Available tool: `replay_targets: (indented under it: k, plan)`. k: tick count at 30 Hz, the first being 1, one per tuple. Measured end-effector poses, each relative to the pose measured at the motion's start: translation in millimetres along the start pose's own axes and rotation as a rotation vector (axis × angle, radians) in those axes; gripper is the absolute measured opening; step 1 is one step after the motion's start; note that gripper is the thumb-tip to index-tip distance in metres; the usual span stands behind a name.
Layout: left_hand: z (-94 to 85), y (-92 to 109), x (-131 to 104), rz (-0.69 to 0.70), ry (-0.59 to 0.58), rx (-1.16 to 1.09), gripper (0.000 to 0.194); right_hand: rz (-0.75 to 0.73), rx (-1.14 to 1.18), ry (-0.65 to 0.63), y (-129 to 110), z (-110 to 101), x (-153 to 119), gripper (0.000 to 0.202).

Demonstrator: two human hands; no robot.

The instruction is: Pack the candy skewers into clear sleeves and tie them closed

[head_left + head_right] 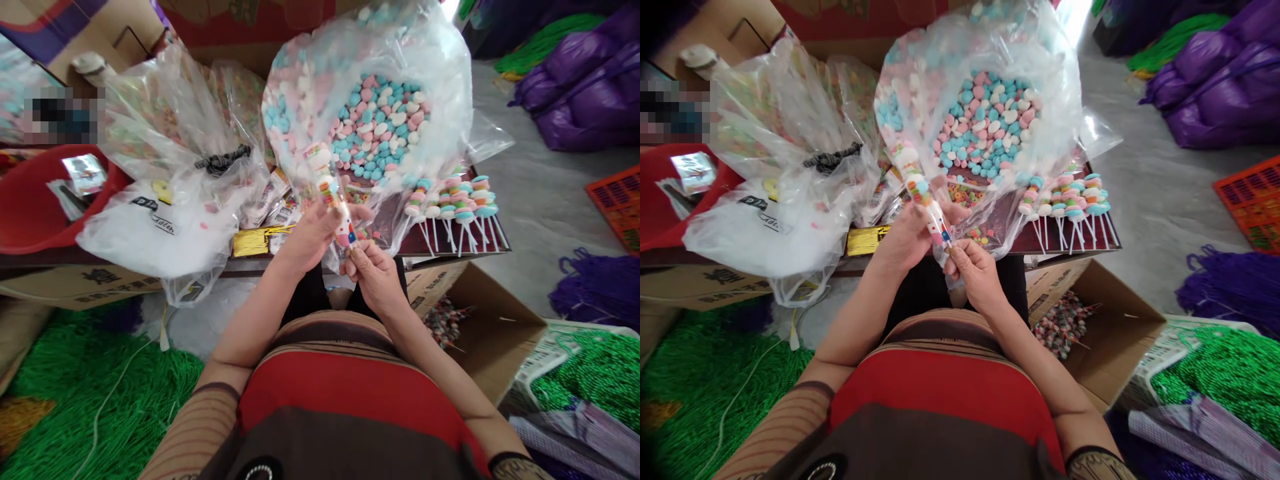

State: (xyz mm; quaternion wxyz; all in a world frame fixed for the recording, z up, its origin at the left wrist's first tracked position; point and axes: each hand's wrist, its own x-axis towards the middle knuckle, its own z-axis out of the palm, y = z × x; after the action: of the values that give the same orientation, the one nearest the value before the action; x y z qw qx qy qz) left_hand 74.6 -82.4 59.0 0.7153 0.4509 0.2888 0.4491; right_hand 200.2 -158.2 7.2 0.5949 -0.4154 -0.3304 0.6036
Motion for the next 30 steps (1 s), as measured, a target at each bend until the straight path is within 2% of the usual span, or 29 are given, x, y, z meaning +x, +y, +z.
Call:
replay_targets:
  k: [3, 6, 8, 10, 13, 15, 16, 18, 20, 21, 22, 24, 26, 28, 30]
  plan:
    - [15.4, -0.2, -4.8, -0.072, -0.001, 0.012, 0.074, -0.001, -0.013, 0.003, 1.5, 3.1, -1.7, 0.038]
    - [21.3, -10.3, -11.3, -0.089, 0.007, 0.001, 0.065, -0.008, -0.026, 0.015, 5.8, 6.6, -2.9, 0.041]
    - [18.6, -17.8, -14.2, -0.113, 0.0, 0.003, 0.06, -0.013, -0.031, 0.02, 7.4, 6.3, -2.3, 0.043]
    - [11.9, -22.5, -15.4, -0.143, -0.021, 0.024, 0.056, 0.002, -0.101, -0.037, 3.3, 0.5, 0.5, 0.045]
    - [1.3, -22.6, -16.0, -0.098, -0.024, 0.033, 0.048, 0.0, -0.385, -0.177, -17.1, -19.4, 7.9, 0.042]
    - [0.3, -20.5, -18.1, -0.09, -0.058, -0.005, 0.045, -0.103, -0.502, -0.086, -35.7, -33.8, 12.2, 0.035]
    - [2.8, -20.0, -20.2, -0.132, -0.124, -0.045, 0.045, -0.15, -0.492, -0.039, -44.4, -38.9, 13.3, 0.034]
    - [13.0, -21.7, -26.7, -0.301, -0.349, -0.163, 0.049, -0.201, -0.396, -0.03, -57.6, -42.1, 12.5, 0.047]
    - [25.8, -27.7, -34.0, -0.484, -0.613, -0.298, 0.055, -0.169, -0.275, -0.129, -63.5, -36.9, 8.7, 0.063]
    - [31.1, -31.7, -36.9, -0.539, -0.716, -0.338, 0.057, -0.141, -0.222, -0.17, -63.6, -32.5, 6.5, 0.066]
    - [34.8, -35.7, -38.7, -0.556, -0.763, -0.355, 0.059, -0.11, -0.178, -0.187, -62.1, -27.9, 4.7, 0.065]
    - [36.3, -42.3, -38.2, -0.495, -0.703, -0.248, 0.058, -0.077, -0.125, -0.144, -54.8, -19.8, 4.0, 0.054]
    - [31.2, -45.6, -32.9, -0.338, -0.477, 0.07, 0.051, -0.136, -0.123, -0.013, -43.2, -14.3, 8.0, 0.043]
    - [23.5, -46.2, -26.0, -0.155, -0.216, 0.473, 0.039, -0.274, -0.16, 0.16, -31.5, -11.2, 14.1, 0.035]
    - [16.7, -45.5, -22.0, -0.03, -0.036, 0.721, 0.032, -0.4, -0.206, 0.291, -25.8, -10.7, 18.3, 0.033]
